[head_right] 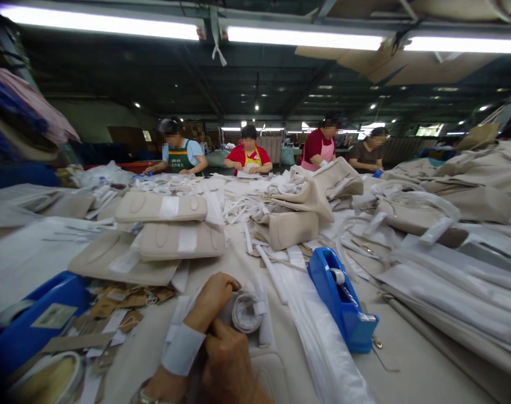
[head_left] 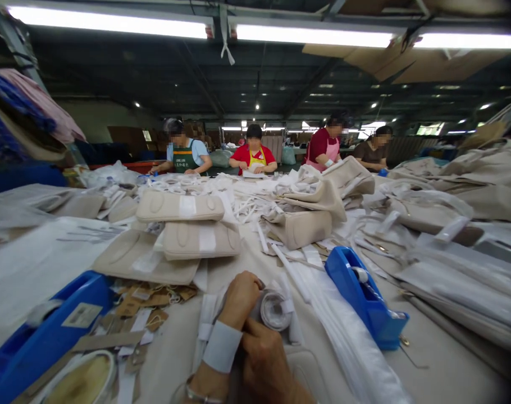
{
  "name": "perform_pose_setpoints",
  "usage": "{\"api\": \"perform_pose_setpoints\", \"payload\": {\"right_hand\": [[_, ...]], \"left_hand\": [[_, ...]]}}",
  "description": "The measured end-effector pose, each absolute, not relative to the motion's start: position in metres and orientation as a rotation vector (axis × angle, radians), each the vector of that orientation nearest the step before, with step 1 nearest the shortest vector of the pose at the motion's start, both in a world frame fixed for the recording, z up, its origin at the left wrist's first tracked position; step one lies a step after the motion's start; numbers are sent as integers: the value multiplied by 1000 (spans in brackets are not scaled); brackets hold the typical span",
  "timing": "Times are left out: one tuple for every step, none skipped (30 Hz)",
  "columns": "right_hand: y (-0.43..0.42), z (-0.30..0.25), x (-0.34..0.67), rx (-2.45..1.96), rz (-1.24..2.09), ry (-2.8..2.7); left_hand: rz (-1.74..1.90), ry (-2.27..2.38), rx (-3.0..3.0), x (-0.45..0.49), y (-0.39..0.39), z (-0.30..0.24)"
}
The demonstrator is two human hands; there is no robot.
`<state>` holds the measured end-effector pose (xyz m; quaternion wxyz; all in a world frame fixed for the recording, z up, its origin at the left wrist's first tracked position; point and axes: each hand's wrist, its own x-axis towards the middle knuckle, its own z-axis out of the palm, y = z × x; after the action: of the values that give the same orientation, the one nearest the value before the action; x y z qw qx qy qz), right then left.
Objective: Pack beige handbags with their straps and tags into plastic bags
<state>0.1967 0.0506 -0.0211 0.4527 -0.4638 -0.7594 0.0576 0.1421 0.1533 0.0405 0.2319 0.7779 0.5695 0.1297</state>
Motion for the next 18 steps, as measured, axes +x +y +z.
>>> {"api": "perform_pose_setpoints", "payload": {"right_hand": [[49, -17, 197, -1147, 153, -1867], [48, -14, 197, -1141, 167, -1860], [47, -11, 197, -1140, 188, -1854], [47, -9, 198, -1142, 213, -1849], [46, -7, 198, -1143, 238, -1845], [46, -7, 198, -1150, 256, -1846], [45, -7, 198, -1159, 253, -1850], [45, -7, 199, -1172, 226, -1854], [44, -7, 199, -1187, 183, -1852], [43, -7, 200, -1197, 135, -1838], [42, -6, 201, -1205, 98, -1816], [41, -4, 202, -1205, 86, -1789], [40, -2, 204, -1195, 112, -1769], [40, 2, 206, -1176, 170, -1750], [40, 8, 210, -1149, 239, -1723], [42, 14, 214, -1120, 306, -1693], [45, 21, 220, -1095, 363, -1662], [50, 29, 227, -1079, 404, -1630]], "left_hand": [[369, 1561, 2127, 142, 154, 38], [381, 1561, 2119, 142, 156, 36], [394, 1564, 2112, 141, 157, 34], [406, 1571, 2106, 141, 158, 33], [418, 1577, 2104, 140, 158, 31], [426, 1582, 2104, 140, 159, 29], [432, 1585, 2107, 140, 159, 27], [437, 1586, 2113, 140, 159, 25], [440, 1588, 2122, 140, 159, 22], [441, 1589, 2131, 140, 159, 19], [442, 1590, 2141, 140, 159, 17], [442, 1591, 2152, 140, 159, 15], [441, 1593, 2161, 140, 158, 14], [437, 1597, 2170, 139, 157, 13], [431, 1604, 2179, 139, 156, 13], [423, 1615, 2185, 139, 155, 13], [411, 1630, 2190, 140, 153, 13], [396, 1647, 2192, 140, 152, 13]]}}
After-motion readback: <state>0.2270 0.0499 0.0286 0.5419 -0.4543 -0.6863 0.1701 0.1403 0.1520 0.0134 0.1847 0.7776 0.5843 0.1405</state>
